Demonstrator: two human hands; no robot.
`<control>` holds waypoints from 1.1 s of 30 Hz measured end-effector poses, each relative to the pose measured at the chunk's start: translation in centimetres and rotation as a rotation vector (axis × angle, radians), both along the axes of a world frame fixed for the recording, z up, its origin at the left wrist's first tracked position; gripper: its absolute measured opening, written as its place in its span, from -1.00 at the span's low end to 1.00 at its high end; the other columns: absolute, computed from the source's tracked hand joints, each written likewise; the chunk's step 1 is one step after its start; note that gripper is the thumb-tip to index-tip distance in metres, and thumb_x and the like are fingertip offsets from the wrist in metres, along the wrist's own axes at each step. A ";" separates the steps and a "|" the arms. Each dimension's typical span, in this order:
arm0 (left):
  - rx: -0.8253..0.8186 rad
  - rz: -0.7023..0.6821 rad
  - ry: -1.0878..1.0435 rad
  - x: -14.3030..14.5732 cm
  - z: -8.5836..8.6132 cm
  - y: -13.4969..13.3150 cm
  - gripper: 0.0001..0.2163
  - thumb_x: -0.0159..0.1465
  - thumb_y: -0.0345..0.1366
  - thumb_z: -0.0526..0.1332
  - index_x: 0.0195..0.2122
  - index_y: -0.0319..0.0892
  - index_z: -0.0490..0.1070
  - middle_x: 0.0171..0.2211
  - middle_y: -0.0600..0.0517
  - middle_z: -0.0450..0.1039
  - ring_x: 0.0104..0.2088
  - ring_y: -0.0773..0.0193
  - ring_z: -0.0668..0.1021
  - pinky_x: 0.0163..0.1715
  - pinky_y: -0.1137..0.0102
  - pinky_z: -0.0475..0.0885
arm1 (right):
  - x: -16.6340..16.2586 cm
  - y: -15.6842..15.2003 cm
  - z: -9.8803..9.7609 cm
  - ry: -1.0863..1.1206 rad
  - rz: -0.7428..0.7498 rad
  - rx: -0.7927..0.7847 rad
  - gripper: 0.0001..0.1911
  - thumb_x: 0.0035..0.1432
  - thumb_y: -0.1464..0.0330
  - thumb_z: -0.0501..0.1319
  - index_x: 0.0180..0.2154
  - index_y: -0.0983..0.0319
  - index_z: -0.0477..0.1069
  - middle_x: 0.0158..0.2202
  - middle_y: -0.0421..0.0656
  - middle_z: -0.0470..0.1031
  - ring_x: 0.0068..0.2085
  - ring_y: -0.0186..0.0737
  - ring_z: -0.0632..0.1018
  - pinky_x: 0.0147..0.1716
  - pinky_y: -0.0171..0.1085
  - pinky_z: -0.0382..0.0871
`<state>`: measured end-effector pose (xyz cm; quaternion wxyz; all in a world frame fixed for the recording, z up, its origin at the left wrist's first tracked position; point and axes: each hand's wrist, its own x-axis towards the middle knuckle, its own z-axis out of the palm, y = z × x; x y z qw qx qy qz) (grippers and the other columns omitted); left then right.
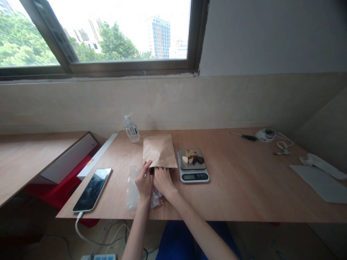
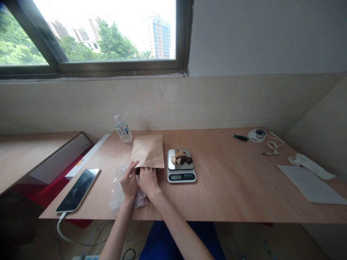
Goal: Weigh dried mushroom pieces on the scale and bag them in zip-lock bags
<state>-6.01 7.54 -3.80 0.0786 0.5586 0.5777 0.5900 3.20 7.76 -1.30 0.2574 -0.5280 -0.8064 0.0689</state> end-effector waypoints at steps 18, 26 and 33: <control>-0.032 -0.034 0.006 0.0 -0.1 -0.3 -0.73 0.30 -0.28 0.03 -0.08 -0.09 0.46 -0.02 0.01 0.48 0.07 0.20 0.45 0.02 0.30 0.38 | -0.6 -0.5 -2.7 0.347 -0.210 0.008 -0.60 0.17 0.56 0.00 0.05 0.44 0.25 0.03 0.23 0.37 0.04 0.11 0.40 0.01 0.07 0.29; -0.032 -0.019 -0.006 0.0 0.1 -0.4 -0.73 0.30 -0.28 0.03 -0.08 -0.06 0.46 -0.02 0.03 0.48 0.07 0.20 0.44 0.04 0.30 0.37 | 1.1 -2.1 -1.8 0.589 -0.038 -0.062 -0.68 0.17 0.50 0.04 -0.04 0.23 0.35 -0.02 0.00 0.39 0.00 -0.06 0.47 -0.02 -0.10 0.39; -0.028 -0.014 -0.005 0.1 0.2 -0.4 -0.73 0.29 -0.28 0.03 -0.08 -0.07 0.46 -0.03 0.02 0.49 0.07 0.19 0.44 0.04 0.29 0.36 | 1.9 -2.6 -1.8 0.592 -0.011 -0.027 -0.77 0.21 0.43 0.07 -0.13 0.18 0.42 -0.02 -0.05 0.43 -0.03 -0.09 0.50 -0.08 -0.16 0.43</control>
